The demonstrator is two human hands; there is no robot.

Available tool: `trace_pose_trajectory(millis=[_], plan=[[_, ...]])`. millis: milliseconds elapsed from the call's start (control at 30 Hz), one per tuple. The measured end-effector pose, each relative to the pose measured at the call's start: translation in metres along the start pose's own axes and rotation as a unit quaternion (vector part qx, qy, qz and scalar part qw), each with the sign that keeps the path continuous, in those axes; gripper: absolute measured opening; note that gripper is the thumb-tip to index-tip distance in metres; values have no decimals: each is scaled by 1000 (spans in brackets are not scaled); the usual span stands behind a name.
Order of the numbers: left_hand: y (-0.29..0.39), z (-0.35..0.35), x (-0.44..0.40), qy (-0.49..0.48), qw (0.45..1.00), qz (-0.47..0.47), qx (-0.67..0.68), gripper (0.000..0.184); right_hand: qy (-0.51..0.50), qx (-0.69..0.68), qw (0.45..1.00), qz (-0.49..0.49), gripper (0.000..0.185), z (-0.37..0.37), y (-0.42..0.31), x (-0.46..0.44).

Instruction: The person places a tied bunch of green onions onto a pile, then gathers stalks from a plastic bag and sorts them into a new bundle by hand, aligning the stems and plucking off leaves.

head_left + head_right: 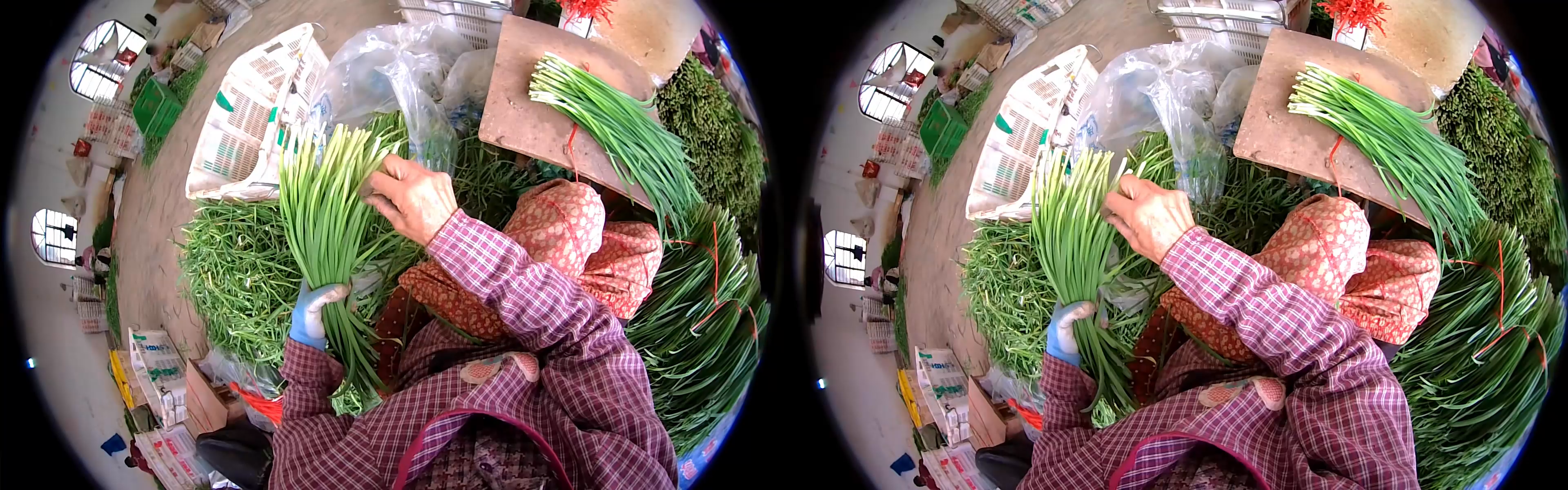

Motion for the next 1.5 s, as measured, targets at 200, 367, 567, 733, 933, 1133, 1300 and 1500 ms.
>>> trace_pose_trajectory(millis=[200, 367, 567, 733, 933, 1133, 1300, 1500], plan=[[-23, 5, -13, -53, 990, -11, 128, 39, -156, -138, 977, 45, 19, -44, -44, 28], [-29, 16, -14, -75, 985, -18, 157, 45, -285, -220, 932, -56, 27, -44, -30, 68], [-13, 1, -16, -133, 968, -60, 206, 38, -253, -207, 913, -243, 74, -40, 48, 110], [-11, -8, -15, -132, 968, -63, 202, 37, -276, -426, 780, -367, 103, -59, 38, 85], [7, -57, -22, -119, 980, -28, 157, 41, -216, -495, 739, -402, 120, -61, 43, 43], [24, -164, -29, -193, 967, -15, 166, 45, -116, -660, 601, -436, 81, -29, 67, 14], [18, -221, -11, -322, 929, -72, 168, 62, -94, -721, 541, -422, 59, 4, 83, 48], [4, -110, -22, -246, 965, 3, -89, 82, -179, -806, 467, -317, 66, 14, 34, 41]])
Point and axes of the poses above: each hand's wrist, its own x-axis away from the middle knuckle, its own z-axis out of the back of the hand, y = z × x, the point moved 10 cm from there along -x, towards the middle knuckle, and after that the axes turned 10 degrees about -x, right-handed, at the moved point
